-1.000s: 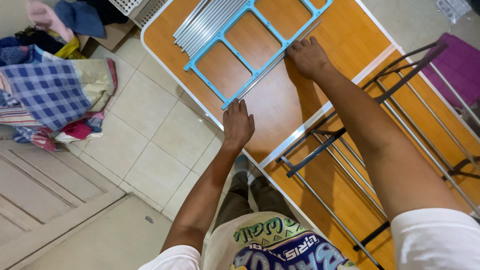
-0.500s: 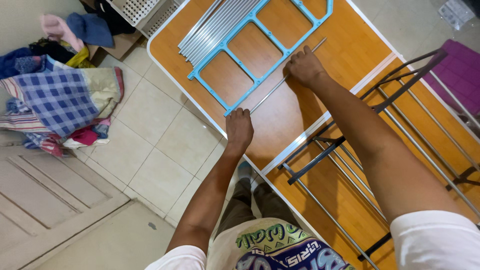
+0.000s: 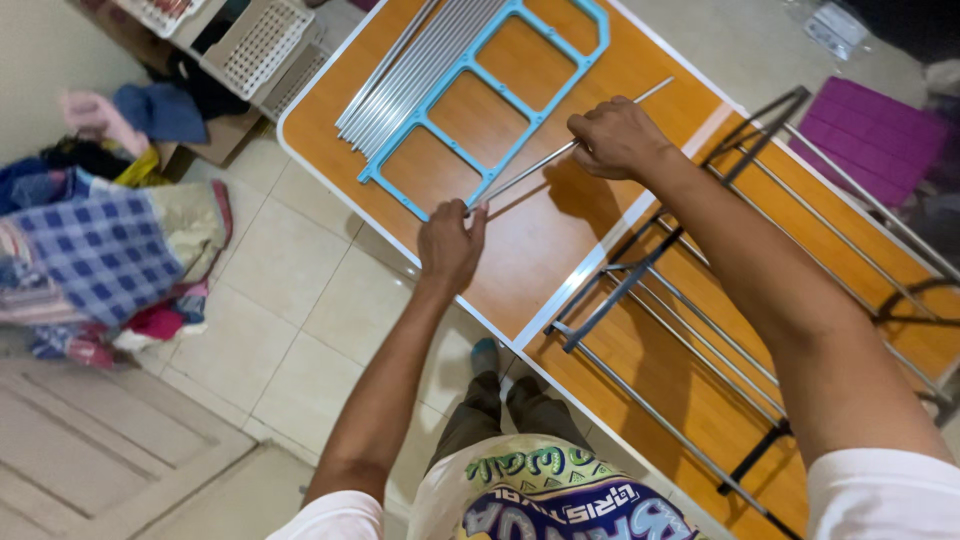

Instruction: The person assembles a drying rack by inserting metal rods into the slots of two light-blue plastic frames. They first complete a black metal rack, then proceed to assemble the blue plastic frames by inserting multiple rods one at a time.

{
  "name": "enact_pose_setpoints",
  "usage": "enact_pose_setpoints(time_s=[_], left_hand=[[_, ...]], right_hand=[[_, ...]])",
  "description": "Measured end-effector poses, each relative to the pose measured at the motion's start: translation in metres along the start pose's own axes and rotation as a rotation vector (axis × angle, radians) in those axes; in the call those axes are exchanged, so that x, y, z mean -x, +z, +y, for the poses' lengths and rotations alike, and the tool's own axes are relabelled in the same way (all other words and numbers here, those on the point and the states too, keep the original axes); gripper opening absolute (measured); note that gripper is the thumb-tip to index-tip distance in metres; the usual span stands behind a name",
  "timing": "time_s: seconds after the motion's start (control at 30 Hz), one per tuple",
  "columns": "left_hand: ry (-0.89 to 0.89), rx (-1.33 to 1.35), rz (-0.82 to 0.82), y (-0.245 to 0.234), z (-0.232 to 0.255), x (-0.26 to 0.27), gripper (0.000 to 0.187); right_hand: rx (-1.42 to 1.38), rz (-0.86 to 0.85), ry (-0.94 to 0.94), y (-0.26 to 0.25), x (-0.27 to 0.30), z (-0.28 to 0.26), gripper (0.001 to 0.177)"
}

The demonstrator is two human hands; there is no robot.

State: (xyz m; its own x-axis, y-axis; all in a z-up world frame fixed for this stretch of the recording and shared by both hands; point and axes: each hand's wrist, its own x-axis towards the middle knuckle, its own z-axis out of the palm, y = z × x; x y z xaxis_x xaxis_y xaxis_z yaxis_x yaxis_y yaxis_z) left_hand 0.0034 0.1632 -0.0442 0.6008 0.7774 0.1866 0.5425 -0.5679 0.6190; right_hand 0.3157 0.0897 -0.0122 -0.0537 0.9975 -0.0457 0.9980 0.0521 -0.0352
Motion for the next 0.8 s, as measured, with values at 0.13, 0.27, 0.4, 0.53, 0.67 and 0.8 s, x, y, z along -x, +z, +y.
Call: enact_pose_setpoints(time_s=[0.13,0.27,0.4,0.53,0.67,0.8], left_hand=[[0.113,0.028,-0.024,-0.032,0.015,-0.027,0.049],[0.326,0.019,0.0,-0.047,0.032,-0.051,0.053],[0.528,0.057,0.033,-0.044,0.064,-0.059,0.049],[0.675,0.056,-0.02,-0.032,0.108,-0.058,0.05],[0.791,0.125,-0.101,-0.02,0.157,-0.043,0.051],[0.881,0.18,-0.2,-0.006,0.202,-0.014,0.049]], right_hand=[[-0.072,0.195,0.027,-0.039,0.051,-0.013,0.021],[-0.113,0.135,0.204,-0.066,0.103,-0.033,0.032],[-0.124,0.21,0.347,-0.08,0.161,-0.06,0.043],[-0.113,0.273,0.534,-0.094,0.223,-0.085,0.045],[-0.098,0.261,0.734,-0.108,0.284,-0.114,0.046],[-0.114,0.398,0.753,-0.116,0.347,-0.151,0.038]])
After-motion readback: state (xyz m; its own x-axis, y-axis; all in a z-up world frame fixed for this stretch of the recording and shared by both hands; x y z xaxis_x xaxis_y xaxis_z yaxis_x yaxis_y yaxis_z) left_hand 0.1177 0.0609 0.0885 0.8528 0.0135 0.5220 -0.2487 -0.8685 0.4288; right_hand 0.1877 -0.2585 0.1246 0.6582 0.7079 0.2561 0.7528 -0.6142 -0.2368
